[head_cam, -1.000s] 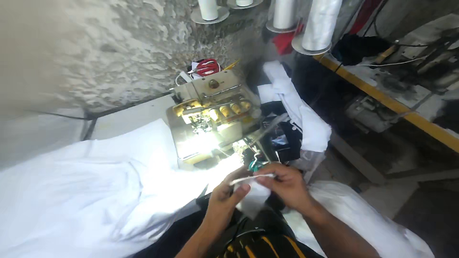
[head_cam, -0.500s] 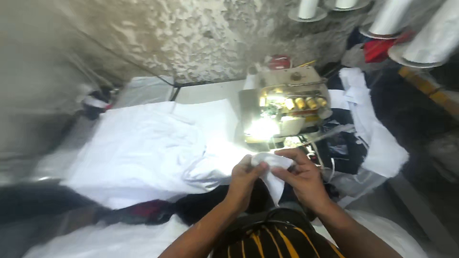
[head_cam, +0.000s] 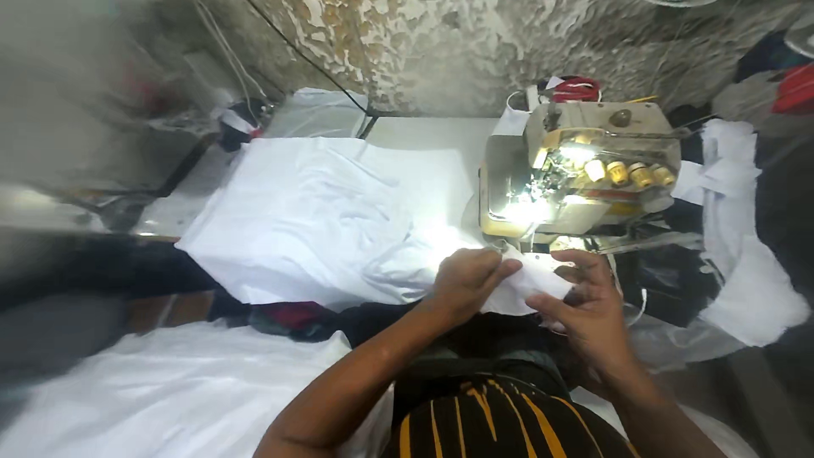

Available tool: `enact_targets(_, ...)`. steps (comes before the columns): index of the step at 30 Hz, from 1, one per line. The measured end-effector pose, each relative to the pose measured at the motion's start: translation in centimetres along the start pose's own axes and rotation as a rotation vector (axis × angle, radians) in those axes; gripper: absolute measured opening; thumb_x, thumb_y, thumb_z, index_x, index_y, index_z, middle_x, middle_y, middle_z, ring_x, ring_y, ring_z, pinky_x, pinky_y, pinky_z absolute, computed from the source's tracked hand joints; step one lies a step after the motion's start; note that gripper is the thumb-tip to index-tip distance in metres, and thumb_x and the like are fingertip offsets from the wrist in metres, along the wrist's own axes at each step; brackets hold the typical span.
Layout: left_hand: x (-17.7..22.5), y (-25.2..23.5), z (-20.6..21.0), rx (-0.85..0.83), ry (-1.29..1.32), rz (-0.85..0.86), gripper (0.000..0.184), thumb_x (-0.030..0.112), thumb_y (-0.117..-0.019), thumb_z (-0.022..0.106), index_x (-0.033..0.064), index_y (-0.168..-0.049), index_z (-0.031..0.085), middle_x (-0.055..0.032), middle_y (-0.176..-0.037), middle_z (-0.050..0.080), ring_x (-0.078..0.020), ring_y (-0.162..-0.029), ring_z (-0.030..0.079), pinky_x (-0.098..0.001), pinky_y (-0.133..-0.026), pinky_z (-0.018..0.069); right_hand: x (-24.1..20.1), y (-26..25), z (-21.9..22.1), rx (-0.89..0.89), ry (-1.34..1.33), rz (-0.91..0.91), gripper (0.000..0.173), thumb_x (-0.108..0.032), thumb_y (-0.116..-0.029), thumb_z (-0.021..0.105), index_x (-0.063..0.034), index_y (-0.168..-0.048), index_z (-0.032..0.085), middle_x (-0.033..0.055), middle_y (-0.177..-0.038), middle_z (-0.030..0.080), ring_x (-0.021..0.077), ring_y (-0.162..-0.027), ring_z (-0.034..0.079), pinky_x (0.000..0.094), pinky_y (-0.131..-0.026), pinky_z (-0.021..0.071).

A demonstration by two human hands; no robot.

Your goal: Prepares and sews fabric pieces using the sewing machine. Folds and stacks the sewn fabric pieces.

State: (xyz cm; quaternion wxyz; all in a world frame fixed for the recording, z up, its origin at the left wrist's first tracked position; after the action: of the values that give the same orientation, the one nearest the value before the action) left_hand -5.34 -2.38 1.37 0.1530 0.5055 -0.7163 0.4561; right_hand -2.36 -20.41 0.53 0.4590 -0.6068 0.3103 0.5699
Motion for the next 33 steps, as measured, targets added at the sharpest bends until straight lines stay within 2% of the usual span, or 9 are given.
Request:
enact_targets(5, 0.0, -0.8, -3.2, -0.179, 0.230, -0.352, 0.038, 0.019, -0.1066, 0.053, 0.0046, -0.073, 0.064, 0.0033, -0.060, 0.053, -0.0001, -0.054, 0.049, -0.0172, -0.052, 0.0408, 0.3, -0.3, -1.0, 0.015, 0.297, -0.177, 0.050, 0.001, -0.0796, 0.066, -0.0080, -0.128, 0.058, -0.0154, -0.077, 0.056, -0.0094, -0.067, 0.053, 0.0086, -0.064, 0.0479)
enact_targets(7, 0.2, -0.6, -3.1, -0.295, 0.483, -0.560, 0.036, 0.018, -0.1068, 0.051, 0.0075, -0.076, 0.068, 0.0067, -0.064, 0.060, 0.0034, -0.058, 0.054, -0.0146, -0.056, 0.0448, 0.2, -0.3, -1.1, 0.031, 0.344, -0.264, 0.033, 0.001, -0.0831, 0.062, -0.0014, -0.116, 0.068, -0.0088, -0.083, 0.059, -0.0087, -0.073, 0.054, 0.0084, -0.068, 0.0484)
enact_targets(9, -0.2, 0.0, -2.1, -0.341, 0.676, -0.662, 0.032, 0.018, -0.1064, 0.051, 0.0103, -0.082, 0.070, 0.0078, -0.072, 0.065, 0.0035, -0.065, 0.060, -0.0153, -0.061, 0.0501, -0.1, -0.3, -0.9, 0.000, 0.382, -0.350, 0.020, -0.004, -0.0889, 0.063, -0.0052, -0.105, 0.075, -0.0024, -0.094, 0.060, -0.0065, -0.085, 0.058, 0.0082, -0.077, 0.0504)
enact_targets(14, -0.2, 0.4, -0.2, -0.165, 1.009, -0.859, 0.027, 0.016, -0.1077, 0.046, 0.0087, -0.099, 0.070, 0.0018, -0.084, 0.071, -0.0041, -0.075, 0.068, -0.0226, -0.071, 0.0576, -0.1, -0.3, -0.7, -0.036, 0.449, -0.465, 0.018, -0.008, -0.0955, 0.062, -0.0068, -0.107, 0.076, 0.0026, -0.093, 0.060, -0.0029, -0.087, 0.058, 0.0091, -0.081, 0.0487)
enact_targets(17, 0.3, 0.0, -0.1, -0.171, 0.946, -0.855, 0.020, 0.017, -0.1061, 0.052, 0.0082, -0.102, 0.070, 0.0013, -0.081, 0.070, -0.0038, -0.070, 0.066, -0.0218, -0.066, 0.0571, -0.2, -0.1, -0.7, -0.098, 0.500, -0.495, 0.024, -0.006, -0.0953, 0.060, -0.0102, -0.113, 0.076, 0.0061, -0.089, 0.057, -0.0009, -0.084, 0.056, 0.0081, -0.079, 0.0457)
enact_targets(20, 0.3, 0.0, 0.1, -0.176, 0.890, -0.836, 0.010, 0.009, -0.1008, 0.062, 0.0052, -0.100, 0.071, -0.0008, -0.077, 0.071, -0.0038, -0.065, 0.067, -0.0207, -0.062, 0.0576, 0.1, 0.1, -1.0, -0.129, 0.470, -0.471, 0.021, -0.007, -0.0951, 0.062, -0.0086, -0.109, 0.078, 0.0059, -0.089, 0.059, -0.0020, -0.083, 0.056, 0.0073, -0.079, 0.0456)
enact_targets(27, 0.8, 0.0, 0.0, -0.262, 0.677, -0.777, 0.011, 0.010, -0.0997, 0.065, 0.0031, -0.096, 0.073, -0.0018, -0.077, 0.070, -0.0039, -0.067, 0.065, -0.0199, -0.063, 0.0547, 0.8, 0.1, -1.2, -0.222, 0.341, -0.327, 0.018, -0.020, -0.1002, 0.064, -0.0075, -0.102, 0.077, -0.0008, -0.101, 0.068, -0.0054, -0.096, 0.062, 0.0100, -0.087, 0.0505)
enact_targets(29, 0.9, 0.0, -0.2, -0.293, 0.598, -0.747, 0.013, 0.012, -0.0994, 0.066, 0.0033, -0.095, 0.074, -0.0008, -0.076, 0.070, -0.0027, -0.066, 0.064, -0.0194, -0.063, 0.0534, 0.9, 0.0, -1.2, -0.231, 0.229, -0.262, 0.015, -0.017, -0.0992, 0.065, -0.0068, -0.100, 0.076, -0.0052, -0.100, 0.071, -0.0063, -0.093, 0.064, 0.0107, -0.084, 0.0531)
enact_targets(33, 2.0, -0.2, -0.9, -0.392, 0.449, -0.631, 0.013, 0.013, -0.1006, 0.065, 0.0046, -0.101, 0.075, 0.0033, -0.078, 0.069, 0.0027, -0.069, 0.061, -0.0156, -0.065, 0.0513, 0.8, -0.3, -1.0, -0.167, 0.034, -0.059, 0.013, -0.007, -0.0910, 0.071, -0.0180, -0.097, 0.074, -0.0154, -0.090, 0.074, -0.0067, -0.079, 0.066, 0.0133, -0.074, 0.0561)
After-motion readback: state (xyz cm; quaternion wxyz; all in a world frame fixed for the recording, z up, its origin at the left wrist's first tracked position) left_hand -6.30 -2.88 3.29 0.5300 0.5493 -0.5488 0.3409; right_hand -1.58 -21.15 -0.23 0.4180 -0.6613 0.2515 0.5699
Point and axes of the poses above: each hand's wrist, its own y-axis away from the middle knuckle, its own z-axis out of the palm, x = y × z, the point moved 4 cm from there along -y, towards the middle knuckle
